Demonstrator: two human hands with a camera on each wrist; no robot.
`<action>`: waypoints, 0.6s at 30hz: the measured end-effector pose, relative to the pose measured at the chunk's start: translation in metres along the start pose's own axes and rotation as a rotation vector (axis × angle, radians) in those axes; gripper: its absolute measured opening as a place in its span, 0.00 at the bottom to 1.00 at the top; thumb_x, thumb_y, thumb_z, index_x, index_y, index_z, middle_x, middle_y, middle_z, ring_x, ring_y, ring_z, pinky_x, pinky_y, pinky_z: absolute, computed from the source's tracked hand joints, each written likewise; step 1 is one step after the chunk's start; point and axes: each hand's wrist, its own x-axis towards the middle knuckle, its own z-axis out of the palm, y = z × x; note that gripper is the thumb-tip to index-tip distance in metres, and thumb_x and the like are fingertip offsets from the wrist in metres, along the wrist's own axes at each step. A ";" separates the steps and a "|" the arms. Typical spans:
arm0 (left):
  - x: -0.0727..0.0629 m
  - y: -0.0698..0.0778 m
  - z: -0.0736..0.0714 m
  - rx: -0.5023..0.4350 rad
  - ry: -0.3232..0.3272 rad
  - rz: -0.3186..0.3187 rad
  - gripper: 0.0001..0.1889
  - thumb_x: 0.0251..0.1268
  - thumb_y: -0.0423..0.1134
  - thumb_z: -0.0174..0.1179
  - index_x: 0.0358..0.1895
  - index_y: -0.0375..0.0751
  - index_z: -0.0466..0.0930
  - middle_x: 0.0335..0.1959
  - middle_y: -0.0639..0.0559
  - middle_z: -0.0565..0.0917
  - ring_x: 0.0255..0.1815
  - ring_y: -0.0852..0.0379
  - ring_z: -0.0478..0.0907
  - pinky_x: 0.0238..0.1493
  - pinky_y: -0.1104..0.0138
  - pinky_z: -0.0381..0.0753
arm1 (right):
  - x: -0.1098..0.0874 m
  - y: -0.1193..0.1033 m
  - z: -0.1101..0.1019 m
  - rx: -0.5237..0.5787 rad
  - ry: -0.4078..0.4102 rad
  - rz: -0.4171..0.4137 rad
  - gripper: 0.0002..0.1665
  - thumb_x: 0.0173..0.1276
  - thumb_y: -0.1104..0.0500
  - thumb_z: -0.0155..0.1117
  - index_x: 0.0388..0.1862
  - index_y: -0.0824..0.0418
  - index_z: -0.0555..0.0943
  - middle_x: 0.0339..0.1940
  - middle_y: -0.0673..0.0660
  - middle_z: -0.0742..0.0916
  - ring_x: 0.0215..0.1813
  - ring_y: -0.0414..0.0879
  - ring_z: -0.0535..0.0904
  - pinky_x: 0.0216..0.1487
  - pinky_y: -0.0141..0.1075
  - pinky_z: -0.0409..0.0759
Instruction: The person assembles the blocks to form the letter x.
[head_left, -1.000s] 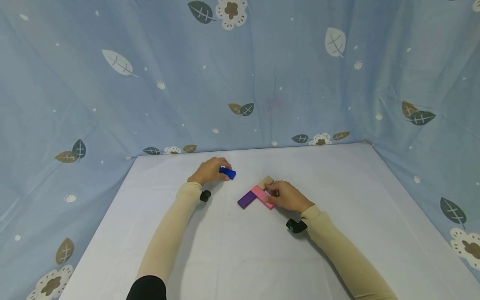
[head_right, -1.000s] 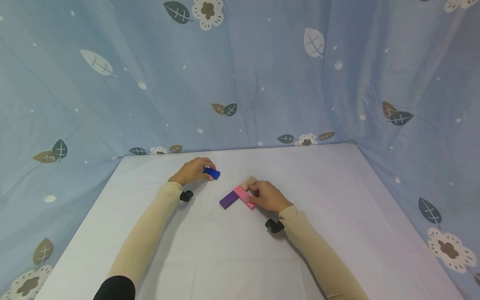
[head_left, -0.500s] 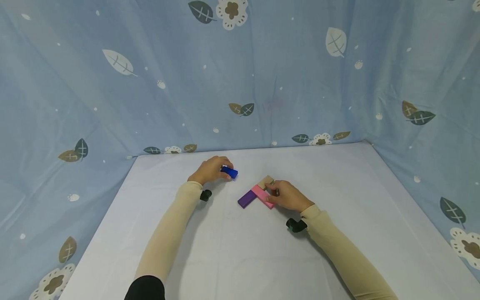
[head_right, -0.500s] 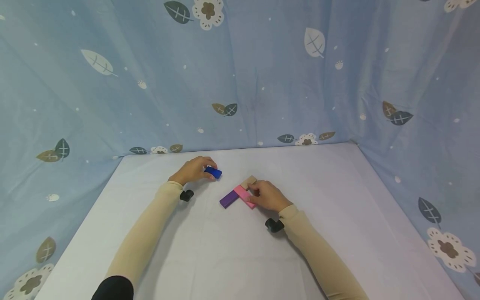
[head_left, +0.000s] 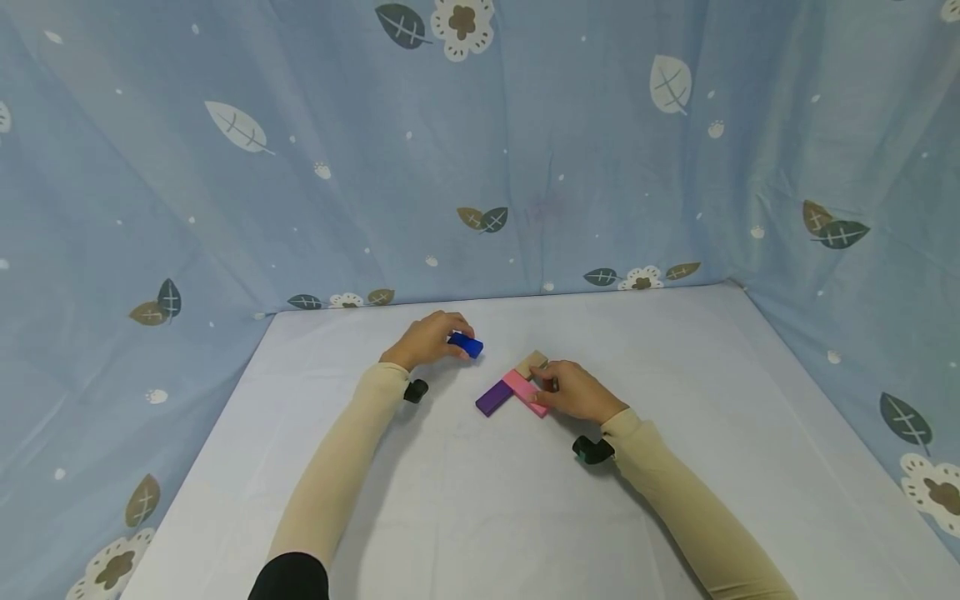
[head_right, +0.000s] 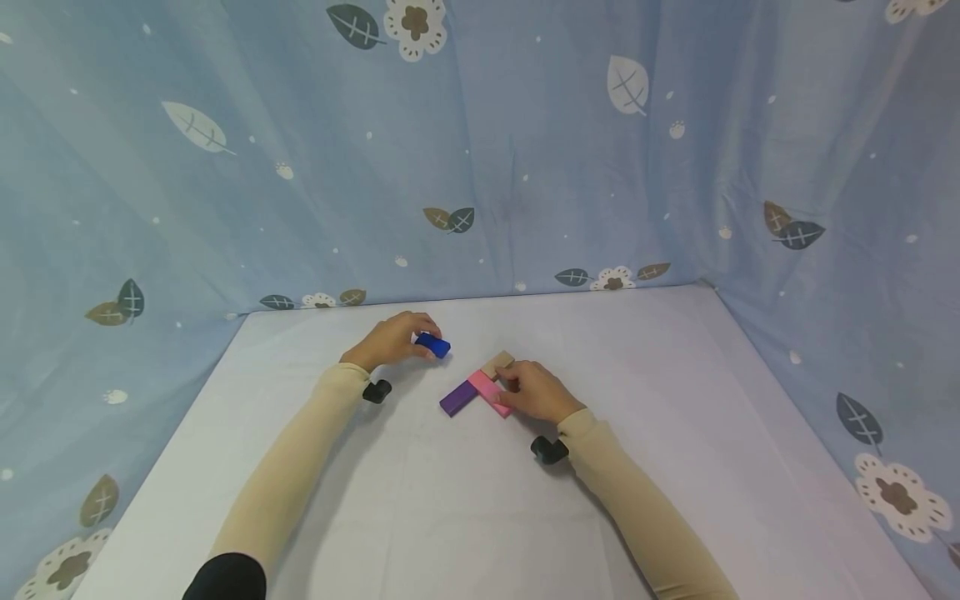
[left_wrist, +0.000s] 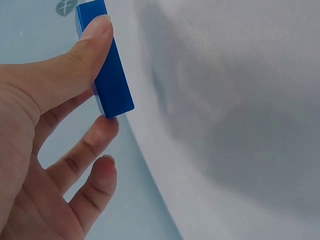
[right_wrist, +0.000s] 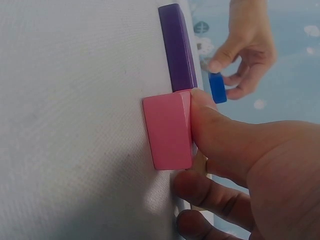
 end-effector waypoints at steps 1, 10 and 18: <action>0.000 0.001 0.000 0.000 -0.001 -0.004 0.21 0.63 0.46 0.73 0.59 0.48 0.86 0.60 0.53 0.85 0.65 0.49 0.78 0.69 0.46 0.76 | 0.000 0.000 0.000 -0.003 0.000 0.000 0.31 0.69 0.59 0.72 0.69 0.70 0.77 0.42 0.57 0.87 0.34 0.43 0.71 0.31 0.30 0.70; -0.002 0.009 -0.001 0.020 -0.009 -0.005 0.21 0.62 0.46 0.74 0.58 0.49 0.87 0.61 0.54 0.85 0.64 0.49 0.77 0.68 0.45 0.76 | 0.001 0.000 0.001 -0.005 -0.004 -0.002 0.32 0.69 0.59 0.72 0.69 0.70 0.77 0.40 0.56 0.86 0.34 0.43 0.71 0.31 0.30 0.70; 0.001 0.014 0.000 0.037 -0.024 0.015 0.20 0.63 0.47 0.74 0.58 0.51 0.87 0.60 0.55 0.85 0.63 0.50 0.77 0.68 0.46 0.77 | 0.001 -0.001 0.000 -0.016 -0.008 0.019 0.32 0.69 0.58 0.72 0.69 0.69 0.77 0.42 0.56 0.87 0.35 0.44 0.72 0.32 0.31 0.71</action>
